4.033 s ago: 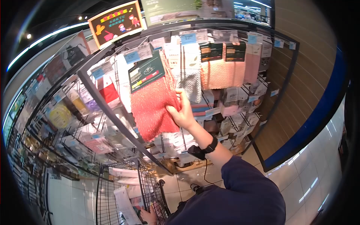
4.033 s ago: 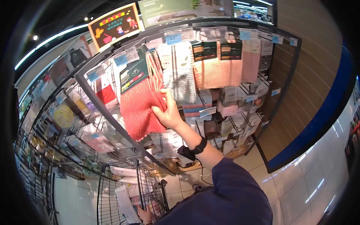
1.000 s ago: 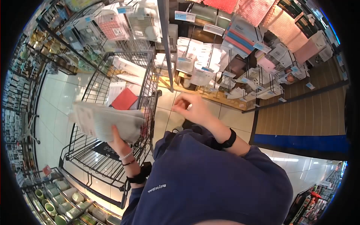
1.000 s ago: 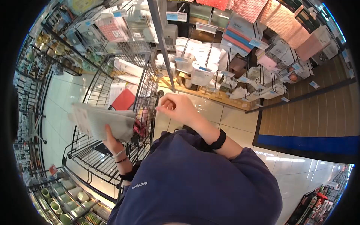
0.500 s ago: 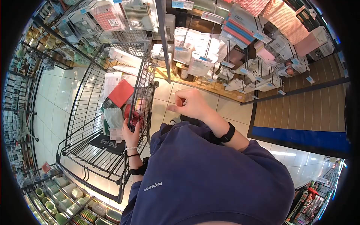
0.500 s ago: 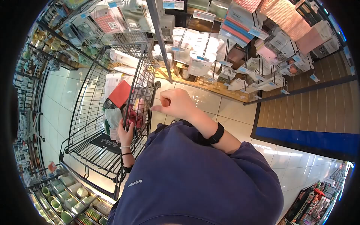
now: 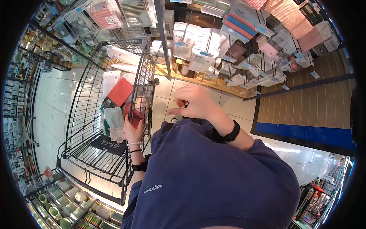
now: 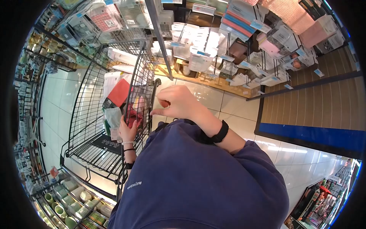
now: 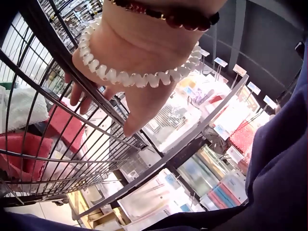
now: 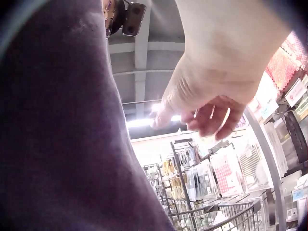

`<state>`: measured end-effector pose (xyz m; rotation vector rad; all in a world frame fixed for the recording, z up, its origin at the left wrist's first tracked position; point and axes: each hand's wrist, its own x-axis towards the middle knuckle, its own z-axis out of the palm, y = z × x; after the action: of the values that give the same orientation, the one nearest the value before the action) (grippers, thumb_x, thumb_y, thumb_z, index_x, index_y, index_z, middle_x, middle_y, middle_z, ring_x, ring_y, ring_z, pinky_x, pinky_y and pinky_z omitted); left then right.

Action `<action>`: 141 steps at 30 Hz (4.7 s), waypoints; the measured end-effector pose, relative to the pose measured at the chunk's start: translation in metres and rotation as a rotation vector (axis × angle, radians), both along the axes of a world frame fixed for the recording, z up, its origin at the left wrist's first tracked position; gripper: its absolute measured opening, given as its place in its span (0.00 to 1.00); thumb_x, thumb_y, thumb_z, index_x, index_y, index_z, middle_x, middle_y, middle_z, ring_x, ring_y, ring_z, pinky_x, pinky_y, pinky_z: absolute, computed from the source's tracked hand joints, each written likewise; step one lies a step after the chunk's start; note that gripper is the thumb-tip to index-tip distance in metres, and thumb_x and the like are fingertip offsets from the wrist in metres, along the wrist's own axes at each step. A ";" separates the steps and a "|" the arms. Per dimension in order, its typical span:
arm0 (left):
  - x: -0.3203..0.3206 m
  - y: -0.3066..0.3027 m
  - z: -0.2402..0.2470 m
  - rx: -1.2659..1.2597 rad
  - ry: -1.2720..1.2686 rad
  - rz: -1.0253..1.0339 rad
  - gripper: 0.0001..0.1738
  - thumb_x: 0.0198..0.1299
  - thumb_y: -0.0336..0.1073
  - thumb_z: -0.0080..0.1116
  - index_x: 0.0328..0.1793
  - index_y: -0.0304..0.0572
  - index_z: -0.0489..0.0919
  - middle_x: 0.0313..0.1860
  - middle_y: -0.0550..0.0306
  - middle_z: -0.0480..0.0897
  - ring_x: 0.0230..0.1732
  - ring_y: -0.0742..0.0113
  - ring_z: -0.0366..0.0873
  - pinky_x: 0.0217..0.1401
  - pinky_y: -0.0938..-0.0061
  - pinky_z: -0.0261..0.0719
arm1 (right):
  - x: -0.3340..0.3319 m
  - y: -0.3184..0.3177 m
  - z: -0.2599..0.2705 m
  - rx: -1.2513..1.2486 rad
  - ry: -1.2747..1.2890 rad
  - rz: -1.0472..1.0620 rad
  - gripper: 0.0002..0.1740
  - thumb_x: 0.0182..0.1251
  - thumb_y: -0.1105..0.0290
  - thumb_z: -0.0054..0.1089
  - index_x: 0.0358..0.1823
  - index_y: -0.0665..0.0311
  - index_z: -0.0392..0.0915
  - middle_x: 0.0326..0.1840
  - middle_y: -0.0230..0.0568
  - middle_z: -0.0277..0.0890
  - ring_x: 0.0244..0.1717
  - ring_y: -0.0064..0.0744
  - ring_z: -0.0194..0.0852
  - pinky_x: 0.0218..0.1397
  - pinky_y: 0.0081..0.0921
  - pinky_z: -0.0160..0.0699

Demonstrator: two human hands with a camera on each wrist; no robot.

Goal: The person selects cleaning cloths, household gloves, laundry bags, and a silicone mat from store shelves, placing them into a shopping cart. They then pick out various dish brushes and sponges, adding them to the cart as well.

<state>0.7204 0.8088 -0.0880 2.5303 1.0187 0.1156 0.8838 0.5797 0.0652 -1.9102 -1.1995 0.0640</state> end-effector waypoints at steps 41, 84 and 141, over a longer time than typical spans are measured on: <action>-0.001 0.027 -0.001 -0.091 -0.089 0.162 0.15 0.55 0.48 0.51 0.43 0.51 0.80 0.34 0.47 0.79 0.37 0.47 0.76 0.38 0.61 0.74 | -0.001 -0.009 -0.047 -0.764 0.351 0.114 0.26 0.50 0.57 0.59 0.49 0.62 0.70 0.39 0.48 0.74 0.43 0.46 0.72 0.46 0.35 0.71; -0.072 0.144 -0.021 -0.045 0.089 0.263 0.30 0.58 0.60 0.38 0.40 0.44 0.81 0.33 0.47 0.81 0.38 0.48 0.77 0.38 0.61 0.72 | 0.014 -0.029 -0.057 -0.816 0.375 -0.013 0.25 0.52 0.59 0.58 0.51 0.62 0.69 0.41 0.47 0.75 0.43 0.46 0.73 0.45 0.36 0.72; -0.055 -0.289 -0.032 -0.601 0.159 0.486 0.31 0.54 0.41 0.55 0.63 0.42 0.59 0.62 0.48 0.63 0.61 0.52 0.61 0.53 0.63 0.68 | 0.570 -0.403 -0.316 -0.723 0.128 -0.812 0.41 0.49 0.65 0.58 0.63 0.68 0.50 0.60 0.59 0.58 0.62 0.48 0.57 0.61 0.32 0.62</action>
<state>0.6650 0.5196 -0.1202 1.7437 1.4564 -0.2274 1.4538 0.1771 -0.2511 -2.8410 -0.2307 0.1975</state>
